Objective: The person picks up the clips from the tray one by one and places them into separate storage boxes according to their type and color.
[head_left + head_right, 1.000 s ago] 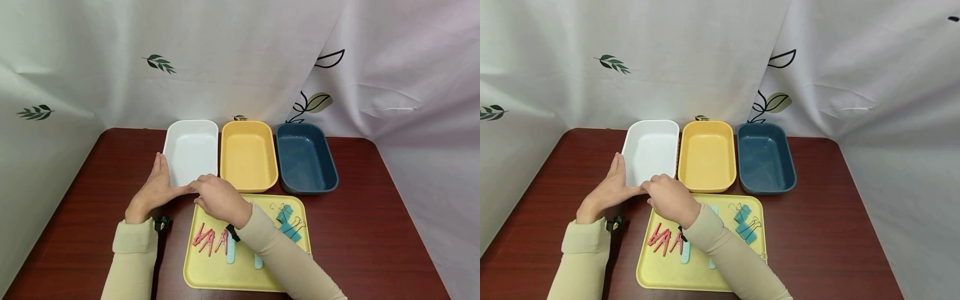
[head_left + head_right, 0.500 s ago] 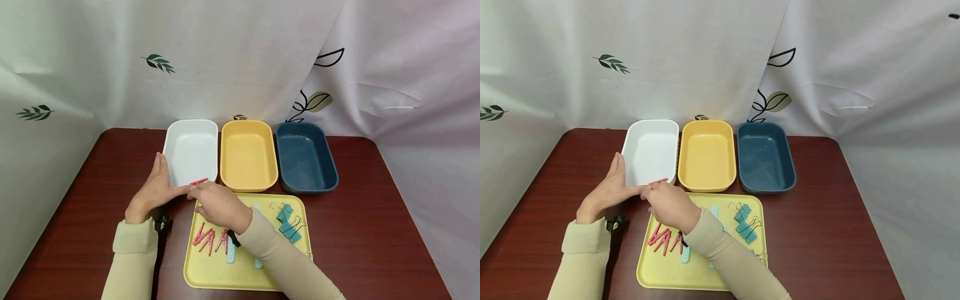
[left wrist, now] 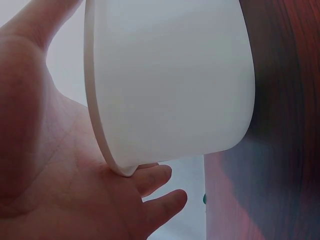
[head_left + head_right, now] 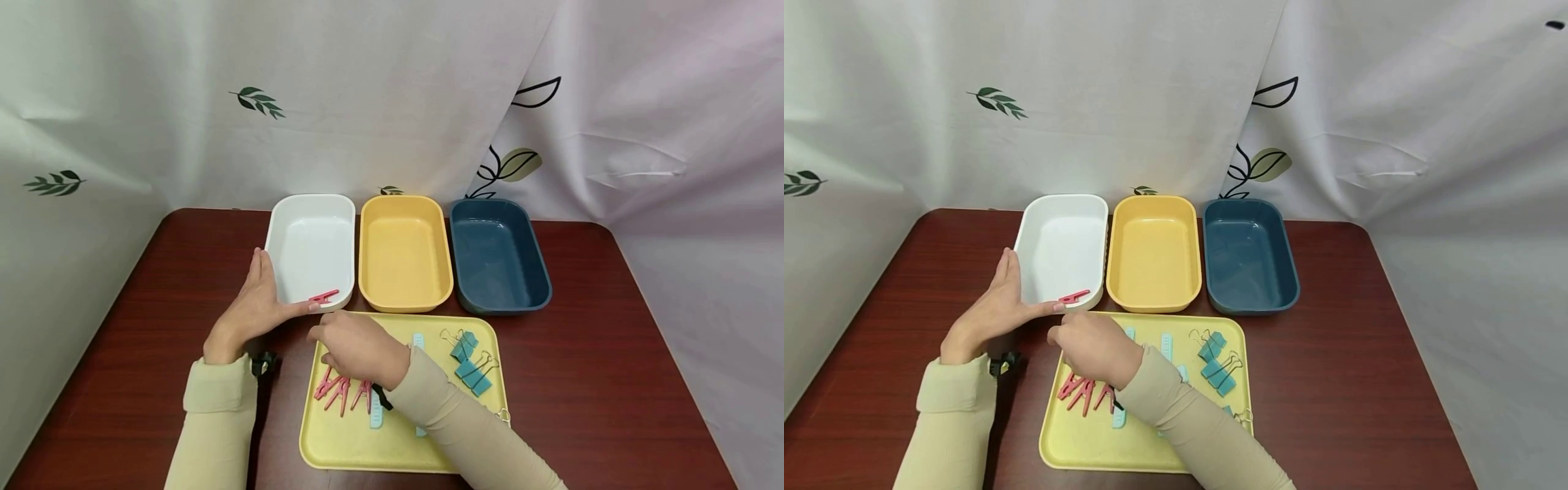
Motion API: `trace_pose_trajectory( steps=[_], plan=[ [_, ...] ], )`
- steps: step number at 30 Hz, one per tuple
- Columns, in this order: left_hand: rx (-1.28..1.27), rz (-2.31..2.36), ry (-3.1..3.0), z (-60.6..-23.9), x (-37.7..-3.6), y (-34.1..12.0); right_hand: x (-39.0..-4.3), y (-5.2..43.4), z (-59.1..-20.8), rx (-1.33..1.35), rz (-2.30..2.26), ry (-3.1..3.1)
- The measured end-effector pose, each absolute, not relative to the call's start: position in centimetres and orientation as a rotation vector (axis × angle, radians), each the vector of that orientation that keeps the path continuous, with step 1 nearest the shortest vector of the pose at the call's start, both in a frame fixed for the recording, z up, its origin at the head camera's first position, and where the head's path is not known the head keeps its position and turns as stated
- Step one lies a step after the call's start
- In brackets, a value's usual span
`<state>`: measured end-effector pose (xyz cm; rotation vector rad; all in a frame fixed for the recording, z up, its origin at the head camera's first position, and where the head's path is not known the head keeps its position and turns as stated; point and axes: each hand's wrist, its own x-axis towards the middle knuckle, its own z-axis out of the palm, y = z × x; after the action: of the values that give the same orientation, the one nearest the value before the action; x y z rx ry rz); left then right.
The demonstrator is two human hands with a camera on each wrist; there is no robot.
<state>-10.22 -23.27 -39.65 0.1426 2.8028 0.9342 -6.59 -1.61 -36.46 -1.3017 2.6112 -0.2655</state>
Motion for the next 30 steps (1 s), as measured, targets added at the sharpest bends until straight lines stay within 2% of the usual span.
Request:
trace_pose_trajectory(
  steps=[30],
  plan=[
    [0.129,0.936,2.786,-39.6,-10.1,-23.4,-5.5,-1.7,-38.1,-1.244,-0.282,2.511]
  ],
)
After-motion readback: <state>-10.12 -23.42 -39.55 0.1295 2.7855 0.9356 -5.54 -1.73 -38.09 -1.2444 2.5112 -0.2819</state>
